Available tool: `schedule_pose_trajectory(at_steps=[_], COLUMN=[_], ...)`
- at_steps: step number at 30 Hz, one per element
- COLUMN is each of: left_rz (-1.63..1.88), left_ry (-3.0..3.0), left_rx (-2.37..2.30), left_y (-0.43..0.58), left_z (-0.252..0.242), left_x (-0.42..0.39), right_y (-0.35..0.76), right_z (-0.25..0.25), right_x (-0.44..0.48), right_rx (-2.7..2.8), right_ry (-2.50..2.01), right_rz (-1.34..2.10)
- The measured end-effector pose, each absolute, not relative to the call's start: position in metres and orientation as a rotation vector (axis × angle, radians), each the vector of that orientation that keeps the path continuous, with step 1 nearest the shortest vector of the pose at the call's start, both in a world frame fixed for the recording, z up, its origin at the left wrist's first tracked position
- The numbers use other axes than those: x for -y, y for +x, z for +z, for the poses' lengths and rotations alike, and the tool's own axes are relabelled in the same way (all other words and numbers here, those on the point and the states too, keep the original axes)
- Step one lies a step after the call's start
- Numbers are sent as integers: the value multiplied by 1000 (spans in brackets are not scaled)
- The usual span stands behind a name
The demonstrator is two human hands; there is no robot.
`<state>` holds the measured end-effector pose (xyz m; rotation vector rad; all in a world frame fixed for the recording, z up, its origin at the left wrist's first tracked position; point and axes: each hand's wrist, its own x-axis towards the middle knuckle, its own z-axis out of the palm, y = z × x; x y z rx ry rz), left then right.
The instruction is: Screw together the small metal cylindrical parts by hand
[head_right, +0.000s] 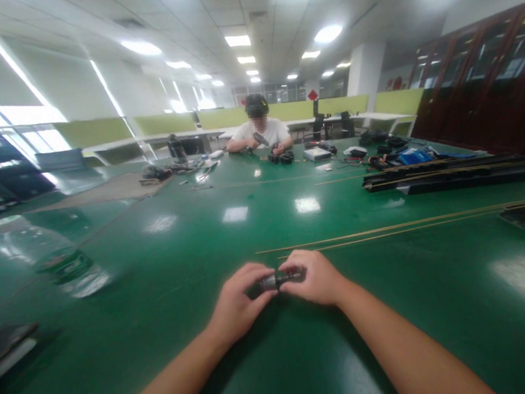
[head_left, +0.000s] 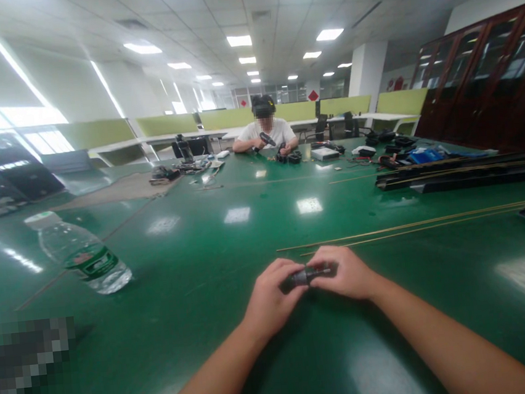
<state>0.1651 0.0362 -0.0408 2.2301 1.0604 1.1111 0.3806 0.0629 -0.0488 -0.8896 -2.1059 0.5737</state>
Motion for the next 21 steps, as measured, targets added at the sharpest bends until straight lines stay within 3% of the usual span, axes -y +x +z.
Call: schedule_pose_trajectory(at_steps=[21], left_rz=[1117], left_ry=[2208], left_rx=[-1109], left_y=[160], left_z=[-39], left_x=[-37], right_y=[380], right_z=[-53], right_x=[-64], right_rx=[2105], right_ry=[-908], right_rz=[586])
